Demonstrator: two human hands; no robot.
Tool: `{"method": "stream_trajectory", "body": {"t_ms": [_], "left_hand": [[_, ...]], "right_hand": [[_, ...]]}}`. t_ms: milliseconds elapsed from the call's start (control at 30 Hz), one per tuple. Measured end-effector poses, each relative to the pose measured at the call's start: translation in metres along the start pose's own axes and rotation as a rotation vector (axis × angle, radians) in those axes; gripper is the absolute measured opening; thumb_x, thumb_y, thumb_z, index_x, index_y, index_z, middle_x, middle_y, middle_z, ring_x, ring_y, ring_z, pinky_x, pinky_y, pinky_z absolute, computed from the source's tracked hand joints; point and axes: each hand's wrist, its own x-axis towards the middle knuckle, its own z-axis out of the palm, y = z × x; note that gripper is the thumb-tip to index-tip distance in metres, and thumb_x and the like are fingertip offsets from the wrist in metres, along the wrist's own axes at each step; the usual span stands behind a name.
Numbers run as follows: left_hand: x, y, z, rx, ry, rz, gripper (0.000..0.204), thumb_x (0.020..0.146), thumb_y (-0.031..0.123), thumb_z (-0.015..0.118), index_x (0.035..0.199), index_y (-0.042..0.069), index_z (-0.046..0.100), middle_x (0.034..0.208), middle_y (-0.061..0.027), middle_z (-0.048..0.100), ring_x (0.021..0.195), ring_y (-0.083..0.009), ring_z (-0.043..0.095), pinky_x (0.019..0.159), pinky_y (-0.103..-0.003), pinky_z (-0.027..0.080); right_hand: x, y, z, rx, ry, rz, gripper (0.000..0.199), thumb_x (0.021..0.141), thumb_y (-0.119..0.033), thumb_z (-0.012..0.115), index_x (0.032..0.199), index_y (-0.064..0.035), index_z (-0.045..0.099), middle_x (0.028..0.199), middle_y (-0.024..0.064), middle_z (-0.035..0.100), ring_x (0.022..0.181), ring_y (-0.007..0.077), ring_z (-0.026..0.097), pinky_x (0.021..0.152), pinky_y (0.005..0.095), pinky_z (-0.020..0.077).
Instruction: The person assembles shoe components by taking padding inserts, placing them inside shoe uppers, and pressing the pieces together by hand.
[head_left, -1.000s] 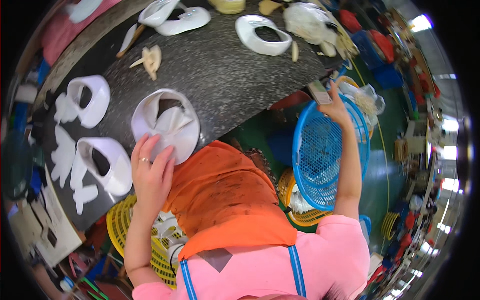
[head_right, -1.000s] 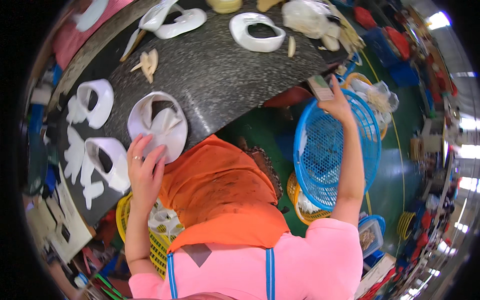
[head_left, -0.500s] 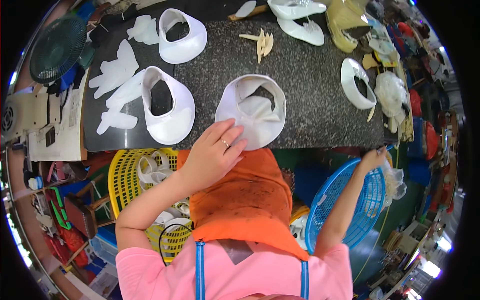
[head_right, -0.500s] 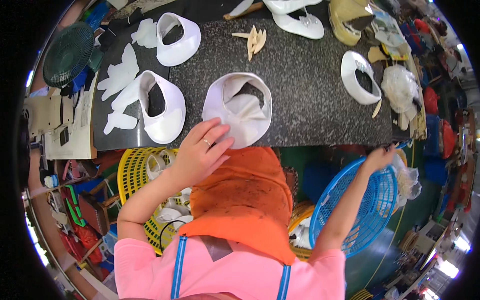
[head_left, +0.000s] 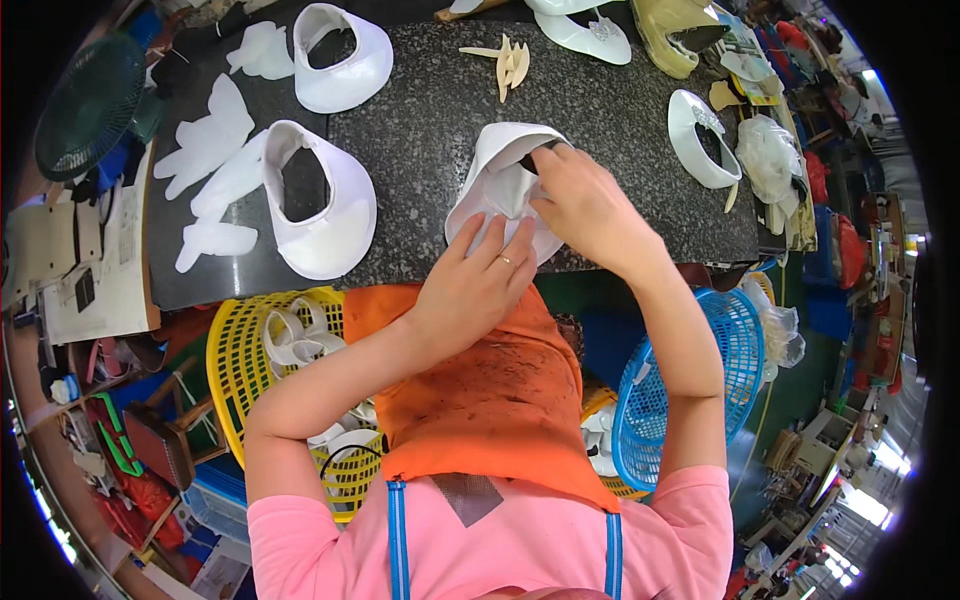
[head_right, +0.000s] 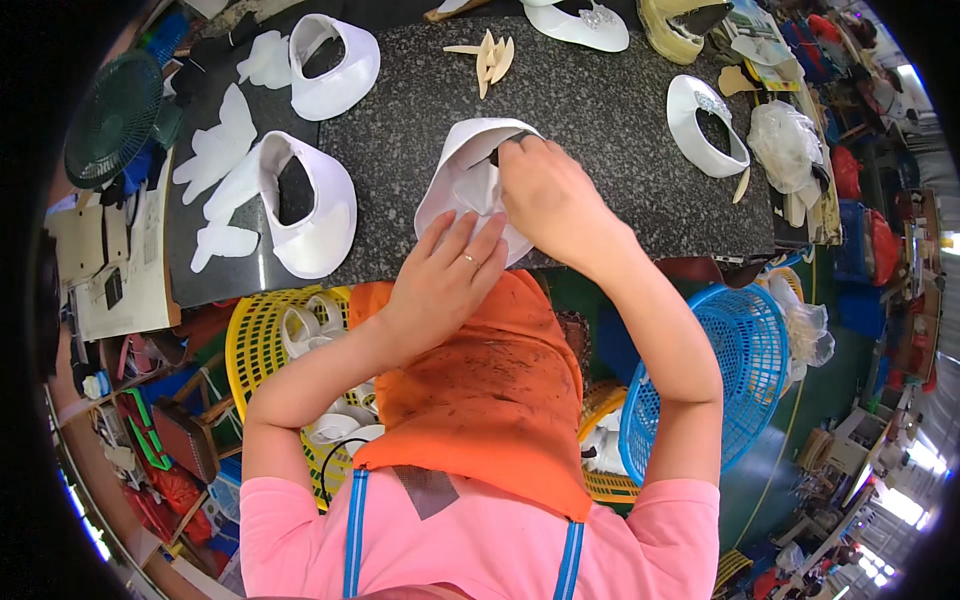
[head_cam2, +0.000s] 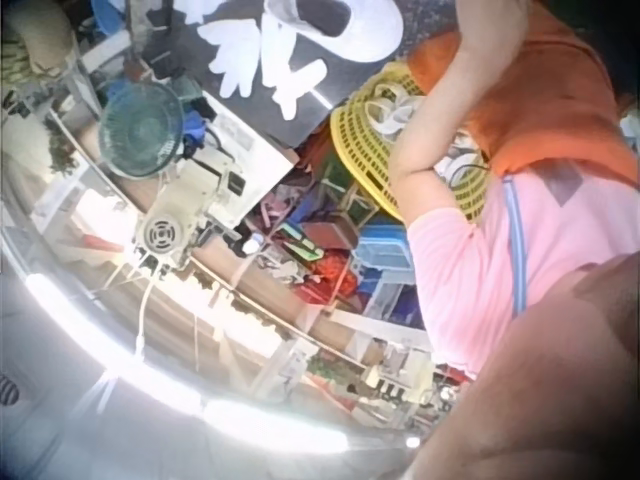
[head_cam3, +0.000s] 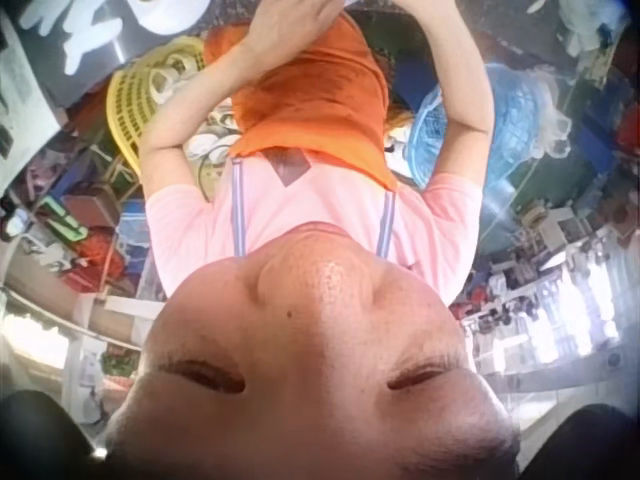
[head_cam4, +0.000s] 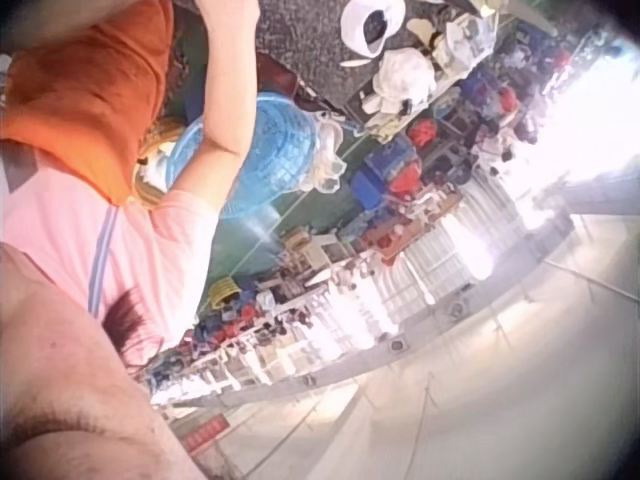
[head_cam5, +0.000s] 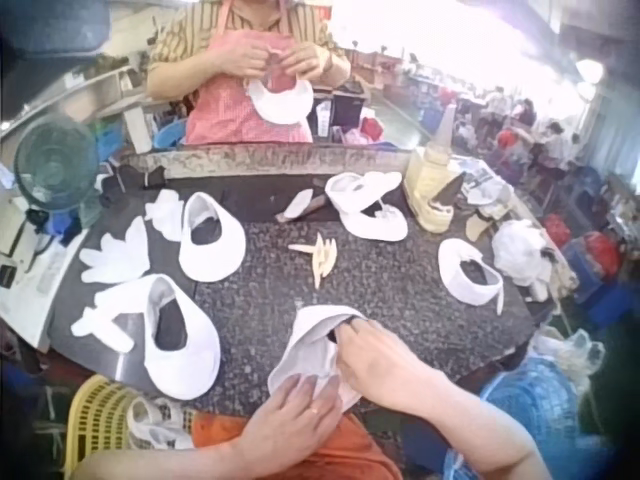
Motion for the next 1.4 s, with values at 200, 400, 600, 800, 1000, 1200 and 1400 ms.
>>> {"method": "stream_trajectory", "body": {"t_ms": [200, 400, 600, 800, 1000, 1200, 1400], "left_hand": [[-0.004, 0.001, 0.003, 0.025, -0.033, 0.06, 0.04, 0.078, 0.014, 0.053, 0.114, -0.004, 0.056, 0.125, -0.0216, 0.051, 0.113, -0.0335, 0.05, 0.1, -0.047, 0.039], [-0.004, -0.009, -0.005, 0.014, -0.073, 0.053, 0.042, 0.078, 0.013, 0.053, 0.115, -0.006, 0.055, 0.126, -0.023, 0.051, 0.114, -0.0349, 0.049, 0.1, -0.046, 0.038], [-0.004, -0.005, -0.004, 0.134, -0.062, 0.074, 0.039, 0.08, 0.017, 0.054, 0.113, -0.004, 0.059, 0.123, -0.0221, 0.055, 0.113, -0.0328, 0.05, 0.1, -0.044, 0.038], [0.006, -0.015, -0.013, 0.085, -0.028, 0.031, 0.04, 0.077, 0.014, 0.054, 0.113, -0.003, 0.058, 0.125, -0.0202, 0.053, 0.114, -0.0317, 0.051, 0.101, -0.044, 0.039], [-0.002, -0.032, -0.008, -0.008, -0.035, 0.01, 0.035, 0.079, 0.013, 0.054, 0.111, 0.0, 0.06, 0.118, -0.0137, 0.056, 0.114, -0.0286, 0.052, 0.098, -0.042, 0.042], [0.001, -0.031, -0.008, 0.002, -0.067, -0.004, 0.033, 0.08, 0.012, 0.053, 0.11, 0.001, 0.059, 0.116, -0.0124, 0.056, 0.114, -0.0281, 0.053, 0.097, -0.043, 0.042], [0.003, -0.035, -0.003, -0.142, 0.039, -0.095, 0.035, 0.077, 0.011, 0.058, 0.111, 0.003, 0.059, 0.117, -0.0131, 0.056, 0.099, -0.0258, 0.061, 0.079, -0.037, 0.053]], "right_hand": [[0.0, 0.003, 0.0, 0.389, -0.014, 0.046, 0.016, 0.072, -0.001, 0.065, 0.085, 0.0012, 0.055, 0.101, 0.017, 0.062, 0.094, 0.0302, 0.062, 0.082, 0.0366, 0.0498], [-0.013, 0.007, -0.013, 0.431, 0.128, 0.009, 0.026, 0.077, -0.001, 0.064, 0.101, -0.0003, 0.054, 0.105, 0.0134, 0.062, 0.1, 0.0262, 0.062, 0.09, 0.0343, 0.0487], [-0.014, -0.001, -0.001, 0.322, 0.031, 0.033, 0.03, 0.074, -0.004, 0.062, 0.102, -0.0024, 0.053, 0.103, 0.0197, 0.057, 0.092, 0.0355, 0.057, 0.076, 0.0396, 0.0476], [-0.012, -0.008, 0.007, 0.534, 0.102, 0.108, 0.013, 0.076, -0.003, 0.062, 0.087, -0.0033, 0.056, 0.08, 0.0119, 0.057, 0.077, 0.0339, 0.058, 0.069, 0.04, 0.0481], [-0.017, 0.008, 0.019, 0.417, 0.233, -0.19, 0.012, 0.078, -0.002, 0.06, 0.089, -0.0024, 0.056, 0.09, 0.0121, 0.057, 0.082, 0.033, 0.058, 0.069, 0.0405, 0.0482], [-0.028, 0.015, 0.025, 0.347, 0.143, -0.086, 0.014, 0.075, -0.001, 0.062, 0.089, -0.0018, 0.059, 0.092, 0.0108, 0.059, 0.088, 0.032, 0.059, 0.073, 0.0386, 0.05], [-0.036, 0.011, 0.041, 0.268, 0.315, -0.272, 0.012, 0.073, -0.005, 0.062, 0.085, -0.0046, 0.062, 0.095, 0.0054, 0.061, 0.089, 0.0262, 0.059, 0.073, 0.0342, 0.0525]]}}
